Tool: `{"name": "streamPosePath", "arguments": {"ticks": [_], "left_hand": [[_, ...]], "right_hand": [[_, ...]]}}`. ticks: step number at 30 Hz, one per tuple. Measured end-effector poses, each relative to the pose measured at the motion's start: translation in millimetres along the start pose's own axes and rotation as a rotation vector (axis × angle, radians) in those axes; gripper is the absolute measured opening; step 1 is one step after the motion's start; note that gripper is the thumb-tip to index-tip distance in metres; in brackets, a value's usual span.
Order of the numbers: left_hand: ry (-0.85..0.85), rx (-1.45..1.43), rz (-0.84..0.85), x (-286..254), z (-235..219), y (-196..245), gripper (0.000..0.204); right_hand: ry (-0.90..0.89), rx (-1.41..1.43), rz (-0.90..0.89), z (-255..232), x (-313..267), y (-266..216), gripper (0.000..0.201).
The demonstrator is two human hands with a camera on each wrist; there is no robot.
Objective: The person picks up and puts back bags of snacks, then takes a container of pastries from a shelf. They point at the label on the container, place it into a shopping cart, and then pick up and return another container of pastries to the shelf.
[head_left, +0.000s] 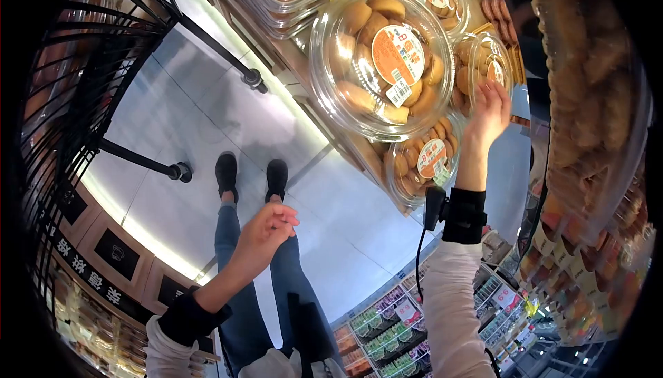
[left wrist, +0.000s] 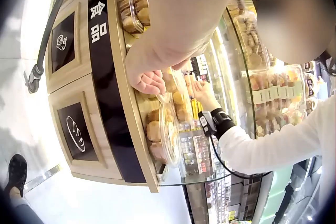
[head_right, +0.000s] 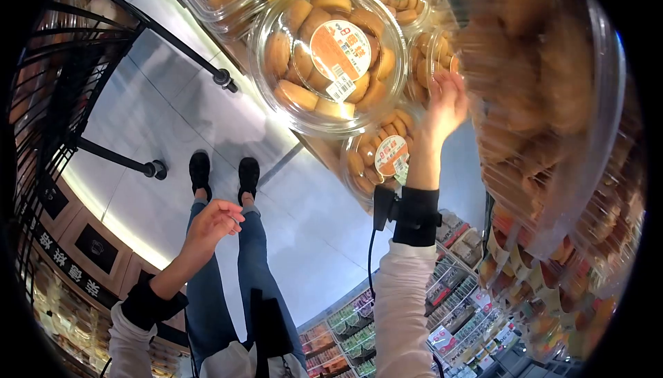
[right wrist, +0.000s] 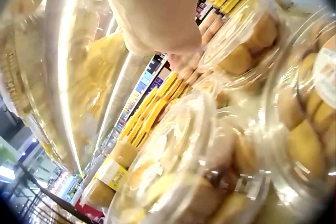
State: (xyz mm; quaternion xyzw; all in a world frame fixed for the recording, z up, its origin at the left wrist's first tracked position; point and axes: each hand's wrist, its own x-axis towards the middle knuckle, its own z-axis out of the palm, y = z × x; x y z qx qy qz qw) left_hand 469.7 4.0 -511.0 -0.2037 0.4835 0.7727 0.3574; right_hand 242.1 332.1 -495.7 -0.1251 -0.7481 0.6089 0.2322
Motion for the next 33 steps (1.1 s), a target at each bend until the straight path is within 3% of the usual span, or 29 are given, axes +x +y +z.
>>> {"name": "streamPosePath", "arguments": {"ticks": [2, 5, 8, 11, 14, 19, 22, 25, 30, 32, 33], "left_hand": [[0.014, -0.012, -0.01, -2, -4, -4, 0.019], [0.016, -0.036, 0.017, -2, -9, -7, 0.02], [0.027, -0.045, 0.017, -1, -13, -10, 0.02], [0.044, -0.024, 0.04, 6, -17, -6, 0.019], [0.049, -0.071, 0.054, 11, -24, -16, 0.018], [0.069, -0.046, 0.067, 17, -23, -14, 0.02], [0.074, -0.076, 0.063, 21, -22, -15, 0.019], [0.068, -0.103, 0.052, 22, -19, -14, 0.019], [0.061, -0.129, 0.038, 23, -14, -15, 0.018], [0.063, -0.145, 0.028, 23, -14, -17, 0.018], [0.065, -0.148, 0.029, 22, -14, -16, 0.018]], "right_hand": [[-0.199, 0.015, 0.242, 21, 21, 5, 0.033], [-0.211, -0.071, 0.481, 41, 41, 12, 0.027], [-0.252, -0.214, 0.532, 50, 51, 24, 0.023], [-0.347, -0.243, 0.692, 49, 114, 80, 0.021], [-0.423, -0.206, 0.861, 41, 139, 112, 0.022], [-0.449, -0.06, 1.086, 49, 144, 108, 0.022], [-0.367, 0.145, 1.166, 40, 168, 137, 0.023], [-0.355, 0.178, 1.23, 41, 171, 140, 0.021], [-0.33, -0.083, 1.036, 50, 191, 179, 0.015], [-0.329, -0.157, 1.021, 53, 191, 183, 0.014], [-0.335, -0.179, 1.033, 62, 173, 157, 0.014]]}}
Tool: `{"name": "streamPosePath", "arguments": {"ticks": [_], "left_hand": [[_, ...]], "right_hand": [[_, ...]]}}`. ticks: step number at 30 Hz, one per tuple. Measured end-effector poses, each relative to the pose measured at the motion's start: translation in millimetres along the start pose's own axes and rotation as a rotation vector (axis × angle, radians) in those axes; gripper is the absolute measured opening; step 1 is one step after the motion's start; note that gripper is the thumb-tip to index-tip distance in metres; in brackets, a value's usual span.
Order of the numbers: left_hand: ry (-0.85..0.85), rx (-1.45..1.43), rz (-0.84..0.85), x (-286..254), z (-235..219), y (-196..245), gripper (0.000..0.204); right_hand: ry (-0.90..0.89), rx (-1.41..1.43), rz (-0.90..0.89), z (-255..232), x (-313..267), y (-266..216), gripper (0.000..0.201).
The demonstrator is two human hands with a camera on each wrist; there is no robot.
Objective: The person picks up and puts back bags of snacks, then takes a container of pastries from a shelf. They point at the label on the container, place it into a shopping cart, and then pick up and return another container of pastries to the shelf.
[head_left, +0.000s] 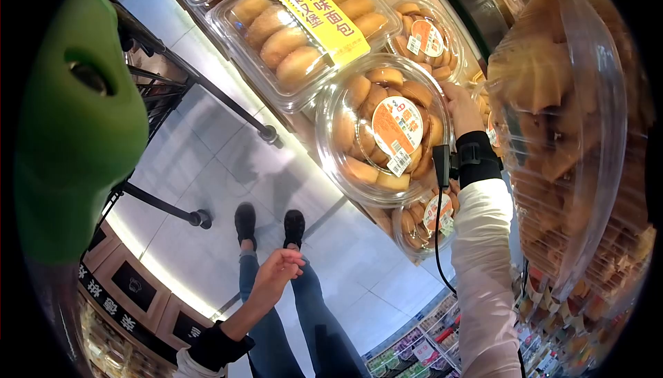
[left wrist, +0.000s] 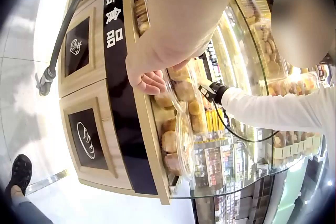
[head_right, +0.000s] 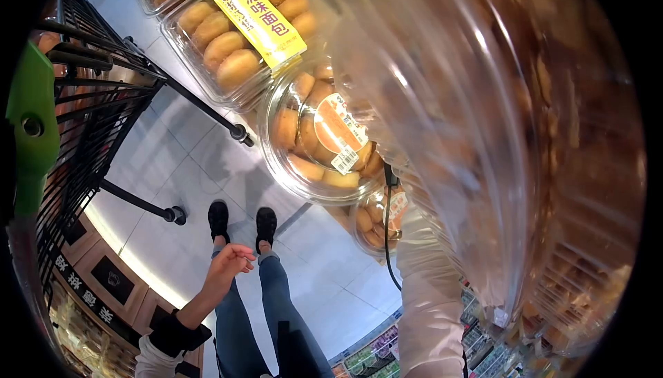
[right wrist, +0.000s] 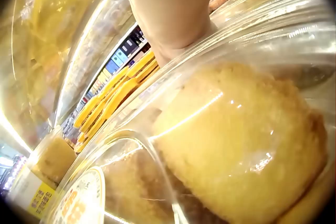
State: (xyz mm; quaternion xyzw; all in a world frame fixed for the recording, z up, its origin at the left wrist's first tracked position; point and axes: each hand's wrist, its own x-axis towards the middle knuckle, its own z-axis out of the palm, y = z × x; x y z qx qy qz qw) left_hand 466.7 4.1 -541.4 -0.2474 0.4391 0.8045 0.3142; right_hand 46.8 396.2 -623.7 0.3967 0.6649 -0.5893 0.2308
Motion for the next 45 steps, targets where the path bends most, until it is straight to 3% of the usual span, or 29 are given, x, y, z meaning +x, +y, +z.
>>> {"name": "streamPosePath", "arguments": {"ticks": [2, 4, 7, 10, 12, 15, 19, 22, 24, 26, 31, 35, 38, 42, 45], "left_hand": [[0.003, -0.007, 0.001, -1, 0, 1, 0.018], [0.001, -0.009, 0.0, -2, 0, 2, 0.018], [0.006, -0.022, -0.002, -4, 0, 3, 0.017], [0.022, 0.017, 0.027, -8, 5, 7, 0.017], [0.025, 0.037, 0.04, -14, 6, 10, 0.018], [0.031, 0.032, 0.03, -25, 11, 15, 0.017], [0.0, 0.102, 0.173, -51, 26, 21, 0.019], [-0.002, 0.06, 0.164, -78, 47, 39, 0.021], [0.03, 0.128, 0.121, -103, 64, 60, 0.022], [0.027, 0.16, 0.227, -127, 75, 79, 0.024], [0.065, 0.223, 0.388, -195, 93, 114, 0.024], [0.144, 0.221, 0.492, -253, 96, 147, 0.018], [0.232, 0.272, 0.583, -306, 93, 184, 0.021], [0.35, 0.292, 0.901, -349, 45, 230, 0.024], [0.614, 0.51, 0.921, -369, -5, 282, 0.023]], "right_hand": [[-0.019, -0.002, 0.011, 0, -3, 1, 0.014], [-0.062, 0.032, 0.002, -31, 35, 7, 0.014], [-0.079, 0.107, -0.09, -29, 26, 10, 0.02], [-0.026, 0.212, 0.023, -32, 7, 9, 0.025], [-0.005, 0.081, -0.067, -32, -15, 13, 0.03], [-0.03, 0.03, -0.241, 0, -140, 52, 0.039], [-0.109, -0.016, -0.537, 50, -318, 102, 0.051], [0.206, -0.134, -0.968, 100, -343, 100, 0.026], [-0.033, 0.014, -0.955, 111, -379, 134, 0.017], [-0.22, 0.043, -0.792, 121, -416, 150, 0.017], [-0.509, -0.079, -0.895, 131, -515, 126, 0.015], [-0.618, -0.191, -1.081, 129, -561, 81, 0.014], [-0.7, -0.231, -1.113, 130, -577, 55, 0.013], [-0.712, -0.256, -1.148, 142, -594, 24, 0.012], [-0.726, -0.229, -1.108, 165, -586, 16, 0.011]]}}
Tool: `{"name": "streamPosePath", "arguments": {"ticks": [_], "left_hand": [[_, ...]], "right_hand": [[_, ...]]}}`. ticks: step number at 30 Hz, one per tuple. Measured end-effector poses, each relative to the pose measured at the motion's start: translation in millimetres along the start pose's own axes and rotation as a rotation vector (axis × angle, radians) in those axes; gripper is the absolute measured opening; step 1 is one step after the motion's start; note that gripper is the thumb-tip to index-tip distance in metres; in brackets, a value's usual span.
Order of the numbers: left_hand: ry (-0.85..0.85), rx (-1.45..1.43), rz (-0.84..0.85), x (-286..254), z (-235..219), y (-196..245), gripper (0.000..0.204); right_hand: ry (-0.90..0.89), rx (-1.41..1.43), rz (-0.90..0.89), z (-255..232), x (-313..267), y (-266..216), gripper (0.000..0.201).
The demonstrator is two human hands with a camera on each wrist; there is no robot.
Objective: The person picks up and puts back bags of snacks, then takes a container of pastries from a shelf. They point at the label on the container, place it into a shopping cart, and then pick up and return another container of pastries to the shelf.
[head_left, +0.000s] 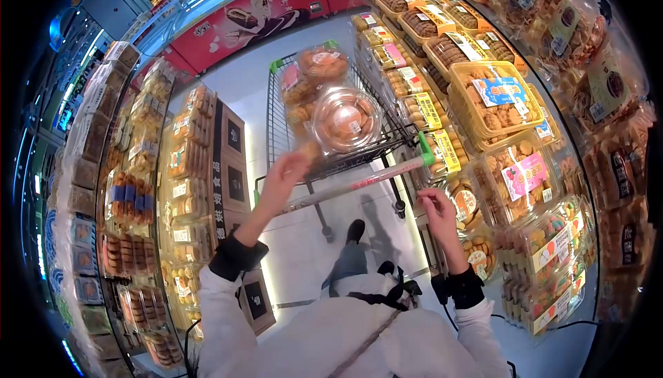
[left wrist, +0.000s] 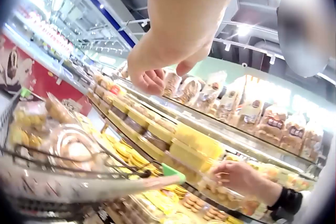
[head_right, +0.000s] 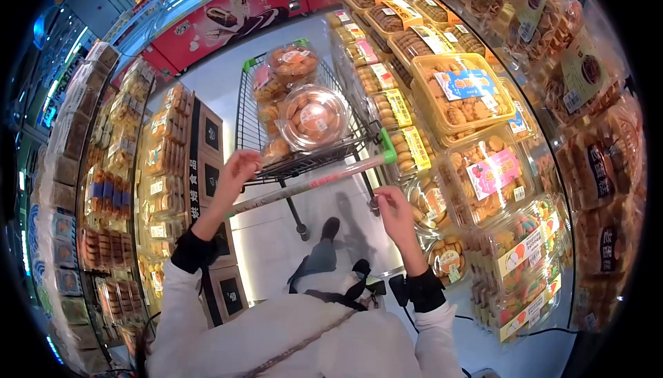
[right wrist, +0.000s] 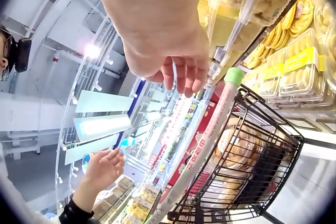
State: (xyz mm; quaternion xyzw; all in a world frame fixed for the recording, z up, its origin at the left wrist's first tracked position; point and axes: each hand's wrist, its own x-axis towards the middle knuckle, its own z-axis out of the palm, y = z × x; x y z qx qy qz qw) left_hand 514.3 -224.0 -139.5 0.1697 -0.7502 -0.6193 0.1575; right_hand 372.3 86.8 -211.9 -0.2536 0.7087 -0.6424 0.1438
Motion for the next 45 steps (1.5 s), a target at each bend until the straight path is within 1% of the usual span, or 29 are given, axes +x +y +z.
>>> {"name": "streamPosePath", "arguments": {"ticks": [1, 2, 3, 4, 6, 9, 12, 13, 14, 16, 17, 20, 23, 26, 29, 32, 35, 38, 41, 44, 45], "left_hand": [[0.053, 0.163, 0.036, 21, -19, -11, 0.023], [0.065, 0.224, 0.065, 42, -35, -15, 0.026], [0.067, 0.226, 0.045, 62, -50, -23, 0.026], [0.033, 0.193, 0.038, 82, -63, -31, 0.028], [0.025, 0.34, 0.072, 122, -83, -59, 0.032], [0.002, 0.421, 0.002, 175, -99, -117, 0.038], [-0.03, 0.401, -0.172, 229, -106, -199, 0.046], [-0.011, 0.421, -0.187, 239, -101, -211, 0.053], [-0.017, 0.414, -0.219, 247, -99, -223, 0.053], [-0.026, 0.397, -0.281, 260, -86, -227, 0.054], [0.005, 0.348, -0.253, 261, -81, -231, 0.053], [0.069, 0.175, -0.416, 269, -59, -242, 0.051], [-0.055, 0.089, -0.429, 268, -46, -224, 0.052], [-0.122, 0.1, -0.433, 284, -50, -271, 0.051], [-0.121, 0.04, -0.507, 283, -49, -256, 0.051], [0.009, -0.041, -0.256, 289, -47, -304, 0.044], [0.046, -0.037, -0.182, 289, -43, -287, 0.035], [0.047, -0.136, -0.108, 297, -43, -305, 0.026], [0.108, -0.093, -0.16, 287, -34, -272, 0.016], [0.186, 0.064, -0.006, 287, -24, -270, 0.012], [0.201, 0.085, 0.078, 288, -21, -269, 0.014]], "right_hand": [[-0.001, 0.026, 0.018, 4, 9, 0, 0.011], [-0.002, 0.052, 0.039, 9, 17, -1, 0.012], [-0.001, 0.078, 0.06, 14, 25, 0, 0.012], [0.007, 0.088, 0.076, 19, 32, 2, 0.012], [0.02, 0.101, 0.104, 26, 48, 5, 0.012], [0.044, 0.114, 0.115, 37, 68, 8, 0.013], [0.074, 0.092, 0.17, 48, 83, 4, 0.013], [0.08, 0.108, 0.178, 51, 87, 5, 0.013], [0.085, 0.123, 0.185, 54, 89, 6, 0.013], [0.101, 0.13, 0.198, 60, 94, 4, 0.013], [0.111, 0.122, 0.204, 63, 96, 1, 0.013], [0.142, 0.114, 0.225, 68, 100, 0, 0.013], [0.161, 0.132, 0.239, 72, 103, -2, 0.014], [0.187, 0.136, 0.262, 76, 102, -1, 0.014], [0.194, 0.112, 0.261, 76, 103, 1, 0.014], [0.198, 0.097, 0.249, 77, 101, -2, 0.014], [0.215, 0.101, 0.251, 77, 100, -4, 0.014], [0.228, 0.096, 0.256, 78, 99, -5, 0.014], [0.24, 0.099, 0.258, 76, 96, -4, 0.015], [0.253, 0.102, 0.26, 72, 92, -3, 0.015], [0.258, 0.106, 0.268, 72, 91, -6, 0.015]]}}
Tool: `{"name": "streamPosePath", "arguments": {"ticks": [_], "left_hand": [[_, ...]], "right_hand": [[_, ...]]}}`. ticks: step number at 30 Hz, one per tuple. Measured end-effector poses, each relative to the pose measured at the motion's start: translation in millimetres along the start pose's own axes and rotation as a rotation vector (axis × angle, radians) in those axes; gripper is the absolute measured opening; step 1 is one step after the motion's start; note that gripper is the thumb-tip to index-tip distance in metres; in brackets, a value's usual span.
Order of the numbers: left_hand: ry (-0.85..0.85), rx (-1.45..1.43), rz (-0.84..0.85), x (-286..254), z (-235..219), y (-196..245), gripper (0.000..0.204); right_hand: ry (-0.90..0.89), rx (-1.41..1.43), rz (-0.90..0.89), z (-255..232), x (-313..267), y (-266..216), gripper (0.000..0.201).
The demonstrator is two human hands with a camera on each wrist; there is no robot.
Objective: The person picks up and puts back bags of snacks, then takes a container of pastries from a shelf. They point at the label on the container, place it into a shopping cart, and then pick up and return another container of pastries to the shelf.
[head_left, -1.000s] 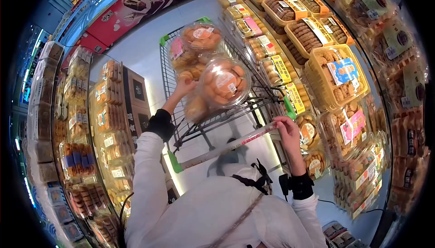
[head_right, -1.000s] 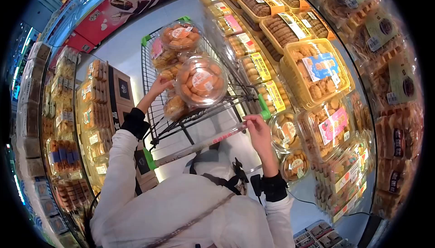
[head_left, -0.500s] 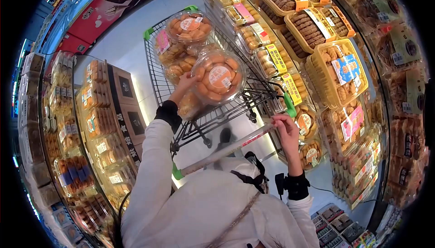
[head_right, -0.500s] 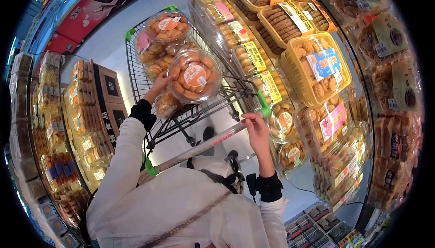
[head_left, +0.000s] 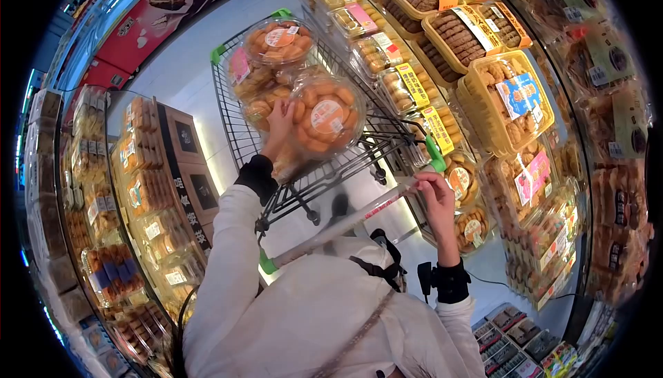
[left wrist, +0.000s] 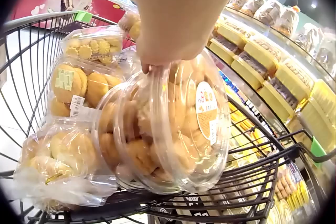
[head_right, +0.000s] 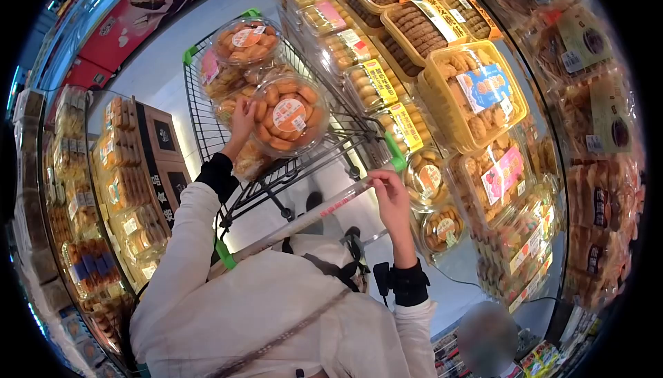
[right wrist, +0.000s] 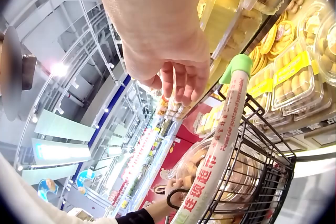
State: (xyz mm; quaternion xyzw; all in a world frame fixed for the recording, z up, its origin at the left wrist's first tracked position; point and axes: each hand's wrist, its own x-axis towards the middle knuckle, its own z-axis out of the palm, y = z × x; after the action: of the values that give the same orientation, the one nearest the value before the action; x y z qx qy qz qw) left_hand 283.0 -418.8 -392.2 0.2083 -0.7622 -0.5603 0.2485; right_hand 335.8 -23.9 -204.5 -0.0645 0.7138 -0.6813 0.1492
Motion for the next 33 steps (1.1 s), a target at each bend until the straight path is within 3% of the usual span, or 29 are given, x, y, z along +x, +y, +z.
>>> {"name": "streamPosePath", "arguments": {"ticks": [2, 5, 8, 11, 14, 17, 19, 23, 24, 29, 30, 33], "left_hand": [[0.038, 0.027, 0.171, 3, 3, 3, 0.017], [-0.144, 0.419, 0.178, 7, -9, 62, 0.02], [-0.129, 0.476, 0.169, 19, -21, 94, 0.02], [-0.015, 0.342, 0.276, 37, -43, 101, 0.02], [0.103, 0.246, 0.269, 35, -60, 168, 0.018], [0.05, 0.288, 0.224, 32, -79, 218, 0.019], [-0.03, 0.16, 0.158, 24, -82, 244, 0.017], [-0.203, -0.001, 0.083, -11, -67, 295, 0.014], [-0.252, 0.01, 0.092, -21, -62, 305, 0.014], [-0.378, -0.107, 0.099, -78, -22, 339, 0.013], [-0.369, -0.085, 0.214, -85, -14, 338, 0.013], [-0.442, -0.085, 0.238, -111, 6, 352, 0.013]], "right_hand": [[0.007, 0.001, 0.006, -1, -2, -1, 0.015], [0.003, 0.002, -0.01, -6, -3, 0, 0.014], [-0.009, 0.017, -0.044, -13, -4, -2, 0.014], [-0.008, -0.009, -0.091, -22, -5, -5, 0.014], [-0.013, -0.039, -0.104, -30, -8, -10, 0.014], [-0.053, 0.026, -0.059, -35, -10, -22, 0.015], [-0.083, 0.125, 0.018, -34, -11, -33, 0.016], [-0.222, 0.325, 0.143, -34, -17, -54, 0.031], [-0.275, 0.319, 0.136, -36, -20, -56, 0.043], [-0.272, 0.361, 0.106, -50, -50, -74, 0.057], [-0.258, 0.363, 0.112, -55, -57, -74, 0.058], [-0.217, 0.447, 0.135, -72, -78, -74, 0.063]]}}
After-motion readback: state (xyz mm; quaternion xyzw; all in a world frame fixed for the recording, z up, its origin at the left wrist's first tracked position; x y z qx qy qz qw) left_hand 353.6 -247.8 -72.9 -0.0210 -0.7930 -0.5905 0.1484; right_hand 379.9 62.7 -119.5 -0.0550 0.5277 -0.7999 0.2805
